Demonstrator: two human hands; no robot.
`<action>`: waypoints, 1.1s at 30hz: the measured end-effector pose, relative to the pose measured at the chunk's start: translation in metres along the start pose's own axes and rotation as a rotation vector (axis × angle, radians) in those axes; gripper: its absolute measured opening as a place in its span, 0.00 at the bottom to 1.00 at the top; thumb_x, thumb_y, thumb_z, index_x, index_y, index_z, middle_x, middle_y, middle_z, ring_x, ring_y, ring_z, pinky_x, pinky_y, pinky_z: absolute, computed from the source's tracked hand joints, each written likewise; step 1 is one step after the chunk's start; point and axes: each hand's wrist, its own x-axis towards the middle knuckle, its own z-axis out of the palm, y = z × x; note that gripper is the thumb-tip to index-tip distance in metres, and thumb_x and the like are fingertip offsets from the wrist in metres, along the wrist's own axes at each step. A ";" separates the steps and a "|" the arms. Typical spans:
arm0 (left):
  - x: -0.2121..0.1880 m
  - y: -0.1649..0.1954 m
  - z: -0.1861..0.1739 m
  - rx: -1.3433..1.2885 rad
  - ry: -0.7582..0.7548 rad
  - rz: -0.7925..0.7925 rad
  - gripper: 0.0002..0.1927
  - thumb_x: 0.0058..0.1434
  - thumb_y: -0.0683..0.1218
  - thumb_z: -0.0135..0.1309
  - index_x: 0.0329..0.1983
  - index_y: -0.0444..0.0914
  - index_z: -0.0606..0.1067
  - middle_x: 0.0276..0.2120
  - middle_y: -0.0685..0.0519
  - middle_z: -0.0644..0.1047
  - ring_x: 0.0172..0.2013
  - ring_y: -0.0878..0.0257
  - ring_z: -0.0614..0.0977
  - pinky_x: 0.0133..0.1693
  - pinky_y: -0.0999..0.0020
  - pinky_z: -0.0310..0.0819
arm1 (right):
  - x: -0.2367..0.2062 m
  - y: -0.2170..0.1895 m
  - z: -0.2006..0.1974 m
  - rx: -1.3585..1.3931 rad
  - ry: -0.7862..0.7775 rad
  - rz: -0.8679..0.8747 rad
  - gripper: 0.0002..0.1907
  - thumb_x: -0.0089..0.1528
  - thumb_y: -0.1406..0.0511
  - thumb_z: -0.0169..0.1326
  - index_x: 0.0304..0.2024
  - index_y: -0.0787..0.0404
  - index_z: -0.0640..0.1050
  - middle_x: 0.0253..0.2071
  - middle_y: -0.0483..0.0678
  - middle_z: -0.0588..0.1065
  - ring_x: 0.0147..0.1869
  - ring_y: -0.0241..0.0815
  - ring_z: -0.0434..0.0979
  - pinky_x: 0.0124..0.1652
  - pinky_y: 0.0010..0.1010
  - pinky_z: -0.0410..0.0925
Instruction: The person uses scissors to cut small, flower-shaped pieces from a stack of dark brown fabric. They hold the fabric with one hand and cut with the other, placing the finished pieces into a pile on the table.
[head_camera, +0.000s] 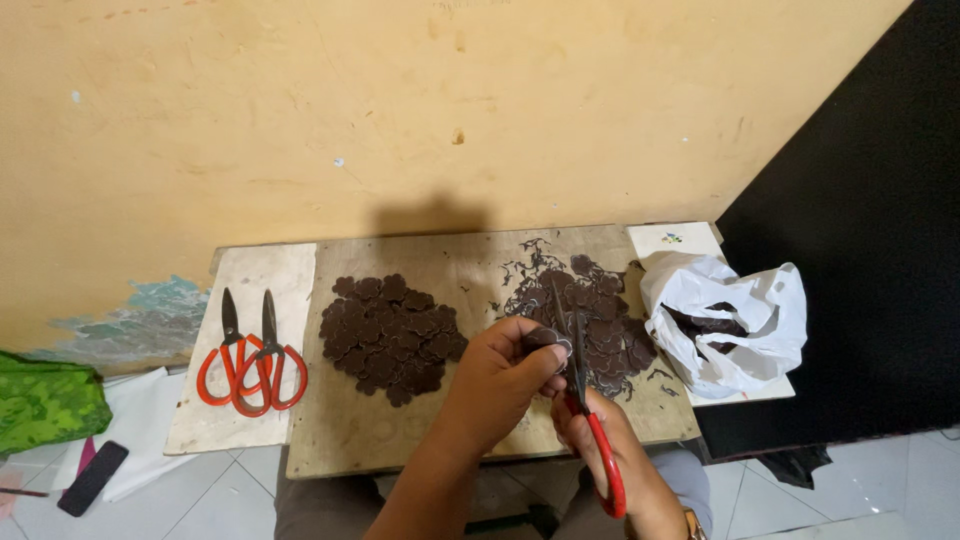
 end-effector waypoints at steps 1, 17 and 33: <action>0.000 0.000 0.000 0.002 0.006 0.005 0.05 0.62 0.41 0.59 0.38 0.34 0.75 0.29 0.53 0.79 0.28 0.68 0.80 0.33 0.73 0.76 | 0.000 -0.001 0.001 0.005 0.004 0.010 0.31 0.67 0.41 0.45 0.41 0.63 0.70 0.29 0.41 0.62 0.31 0.33 0.60 0.30 0.26 0.59; 0.003 0.001 -0.004 0.031 0.073 0.045 0.07 0.61 0.40 0.60 0.40 0.34 0.75 0.31 0.54 0.78 0.30 0.69 0.79 0.35 0.74 0.76 | 0.005 -0.001 0.001 0.034 -0.010 0.093 0.31 0.65 0.41 0.48 0.38 0.63 0.70 0.27 0.41 0.61 0.29 0.34 0.58 0.29 0.27 0.57; 0.005 -0.004 -0.008 -0.028 0.020 0.075 0.06 0.60 0.37 0.59 0.37 0.35 0.73 0.30 0.54 0.78 0.30 0.69 0.79 0.34 0.72 0.76 | 0.010 0.001 0.004 -0.036 -0.015 -0.040 0.32 0.68 0.40 0.45 0.42 0.65 0.70 0.30 0.41 0.63 0.32 0.34 0.60 0.32 0.26 0.59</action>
